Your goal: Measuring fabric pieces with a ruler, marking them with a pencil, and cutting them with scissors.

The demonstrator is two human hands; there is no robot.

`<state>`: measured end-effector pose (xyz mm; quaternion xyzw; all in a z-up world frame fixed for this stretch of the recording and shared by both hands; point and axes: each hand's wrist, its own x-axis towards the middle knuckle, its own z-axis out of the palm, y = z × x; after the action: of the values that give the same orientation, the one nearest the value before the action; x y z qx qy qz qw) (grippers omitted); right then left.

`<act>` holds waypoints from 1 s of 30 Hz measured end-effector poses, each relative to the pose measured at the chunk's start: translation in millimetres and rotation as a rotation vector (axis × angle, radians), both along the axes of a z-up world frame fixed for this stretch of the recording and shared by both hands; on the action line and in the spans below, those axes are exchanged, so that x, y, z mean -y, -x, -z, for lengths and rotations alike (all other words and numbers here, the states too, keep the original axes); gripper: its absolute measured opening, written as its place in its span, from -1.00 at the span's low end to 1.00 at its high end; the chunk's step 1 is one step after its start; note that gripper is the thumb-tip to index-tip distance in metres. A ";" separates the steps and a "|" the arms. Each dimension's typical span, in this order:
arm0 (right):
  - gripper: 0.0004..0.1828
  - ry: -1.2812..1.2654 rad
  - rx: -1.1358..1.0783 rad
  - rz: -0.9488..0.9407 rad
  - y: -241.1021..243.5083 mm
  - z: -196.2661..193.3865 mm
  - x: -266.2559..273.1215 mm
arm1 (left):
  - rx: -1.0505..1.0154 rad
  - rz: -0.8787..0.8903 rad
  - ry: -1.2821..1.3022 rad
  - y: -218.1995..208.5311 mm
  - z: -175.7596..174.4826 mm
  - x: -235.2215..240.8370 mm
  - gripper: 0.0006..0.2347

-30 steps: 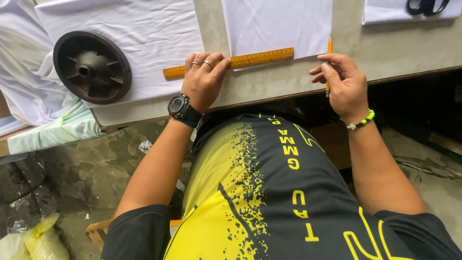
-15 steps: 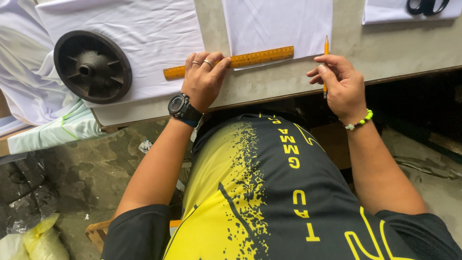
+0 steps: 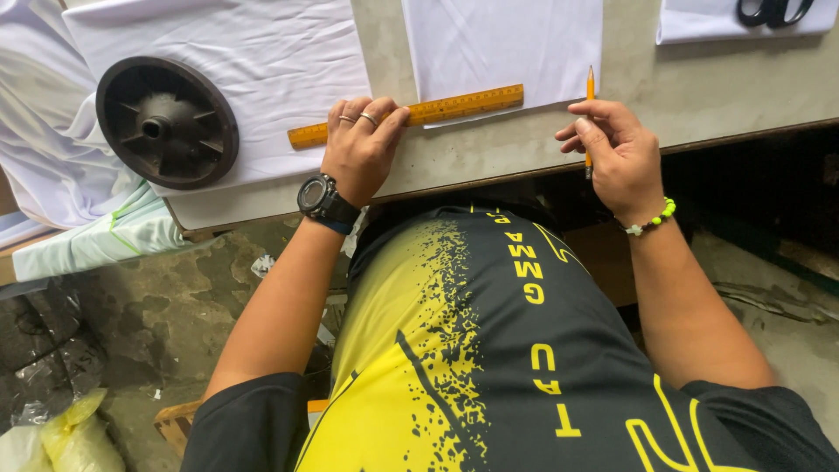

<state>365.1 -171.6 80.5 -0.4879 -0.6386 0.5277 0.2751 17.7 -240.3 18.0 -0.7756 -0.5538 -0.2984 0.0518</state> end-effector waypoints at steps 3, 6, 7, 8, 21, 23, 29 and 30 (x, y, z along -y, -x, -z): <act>-0.82 0.015 -0.008 0.011 0.4 4.0 -0.4 | 0.002 -0.006 -0.006 -0.1 0.8 -0.9 -0.91; -0.80 0.020 -0.015 0.005 2.3 2.5 -0.2 | 0.009 -0.013 0.000 -0.5 0.4 -0.1 -0.92; -0.80 0.019 -0.015 0.005 2.2 1.7 -0.4 | 0.008 -0.013 -0.001 -0.5 0.5 -0.5 -0.92; -0.80 0.019 -0.016 0.006 2.1 0.9 -0.6 | 0.006 -0.016 -0.002 -0.6 0.6 -0.9 -0.92; -0.80 0.008 -0.008 -0.001 0.5 5.0 0.7 | 0.002 -0.025 0.006 0.6 -3.9 -0.4 -0.92; -0.80 0.008 -0.010 -0.001 1.0 4.5 0.5 | 0.014 -0.023 0.013 0.3 -3.5 -0.4 -0.91; -0.80 0.014 -0.014 0.005 2.4 3.0 0.7 | 0.029 -0.024 0.014 0.4 -1.3 -0.2 -0.92; -0.80 0.011 -0.018 0.005 2.1 3.6 0.4 | 0.033 -0.020 0.014 0.3 -1.1 -0.4 -0.91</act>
<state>363.0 -172.0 76.8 -0.4861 -0.6319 0.5351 0.2795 17.3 -240.0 19.1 -0.7655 -0.5642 -0.3068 0.0398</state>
